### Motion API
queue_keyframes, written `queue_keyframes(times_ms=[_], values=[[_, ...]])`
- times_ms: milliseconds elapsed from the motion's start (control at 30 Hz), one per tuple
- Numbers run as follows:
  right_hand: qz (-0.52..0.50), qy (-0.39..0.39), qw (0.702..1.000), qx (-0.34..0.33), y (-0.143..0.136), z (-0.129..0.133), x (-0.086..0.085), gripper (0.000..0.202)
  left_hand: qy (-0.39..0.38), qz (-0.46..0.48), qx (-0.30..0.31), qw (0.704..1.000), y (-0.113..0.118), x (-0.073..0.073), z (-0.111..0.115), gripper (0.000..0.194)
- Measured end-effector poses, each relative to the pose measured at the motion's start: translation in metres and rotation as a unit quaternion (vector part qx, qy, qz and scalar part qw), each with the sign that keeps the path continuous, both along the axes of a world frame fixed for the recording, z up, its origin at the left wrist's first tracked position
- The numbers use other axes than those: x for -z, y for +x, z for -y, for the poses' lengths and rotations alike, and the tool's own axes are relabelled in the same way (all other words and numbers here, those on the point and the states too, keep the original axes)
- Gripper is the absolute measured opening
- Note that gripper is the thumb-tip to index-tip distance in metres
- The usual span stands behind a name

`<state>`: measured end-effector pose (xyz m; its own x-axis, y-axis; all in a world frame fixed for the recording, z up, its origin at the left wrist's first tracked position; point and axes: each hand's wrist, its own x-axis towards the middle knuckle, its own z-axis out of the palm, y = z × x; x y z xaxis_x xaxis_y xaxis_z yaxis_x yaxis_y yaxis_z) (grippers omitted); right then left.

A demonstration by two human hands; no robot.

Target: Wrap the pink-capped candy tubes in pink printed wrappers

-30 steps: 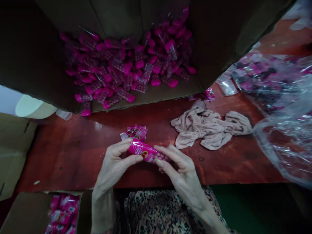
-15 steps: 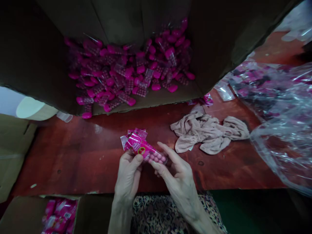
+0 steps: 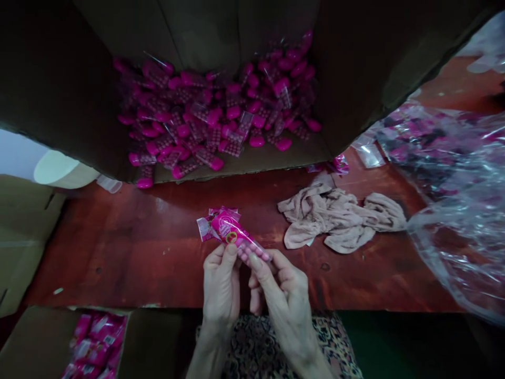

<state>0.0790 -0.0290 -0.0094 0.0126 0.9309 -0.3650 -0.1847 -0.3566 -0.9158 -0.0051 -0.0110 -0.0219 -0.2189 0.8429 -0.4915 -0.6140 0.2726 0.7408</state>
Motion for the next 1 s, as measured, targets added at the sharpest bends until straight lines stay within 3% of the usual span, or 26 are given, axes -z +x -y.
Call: queue_keyframes(times_ms=[233, 400, 500, 667, 867, 1000], values=[[-0.041, 0.000, 0.999, -0.012, -0.004, 0.001, 0.001, 0.029, 0.027, 0.012, -0.015, 0.999, -0.012, -0.010, -0.004, 0.020], [0.007, 0.027, 0.999, -0.020, -0.007, 0.002, 0.001, 0.026, 0.001, 0.025, -0.044, 0.999, -0.013, -0.012, -0.010, 0.021], [0.071, 0.080, 0.994, -0.017, -0.005, 0.005, 0.004, 0.020, -0.012, 0.049, -0.051, 0.997, -0.012, -0.011, -0.011, 0.024], [0.198, 0.211, 0.957, 0.003, 0.000, 0.011, 0.014, 0.012, -0.054, 0.111, -0.024, 0.992, -0.010, -0.012, -0.009, 0.028], [0.050, 0.082, 0.995, -0.015, -0.003, 0.006, 0.007, 0.019, -0.032, 0.107, -0.005, 0.994, -0.002, -0.012, -0.003, 0.022], [0.040, 0.072, 0.996, -0.030, -0.007, 0.002, 0.002, 0.024, -0.023, 0.099, 0.052, 0.993, 0.001, -0.010, 0.002, 0.014]])
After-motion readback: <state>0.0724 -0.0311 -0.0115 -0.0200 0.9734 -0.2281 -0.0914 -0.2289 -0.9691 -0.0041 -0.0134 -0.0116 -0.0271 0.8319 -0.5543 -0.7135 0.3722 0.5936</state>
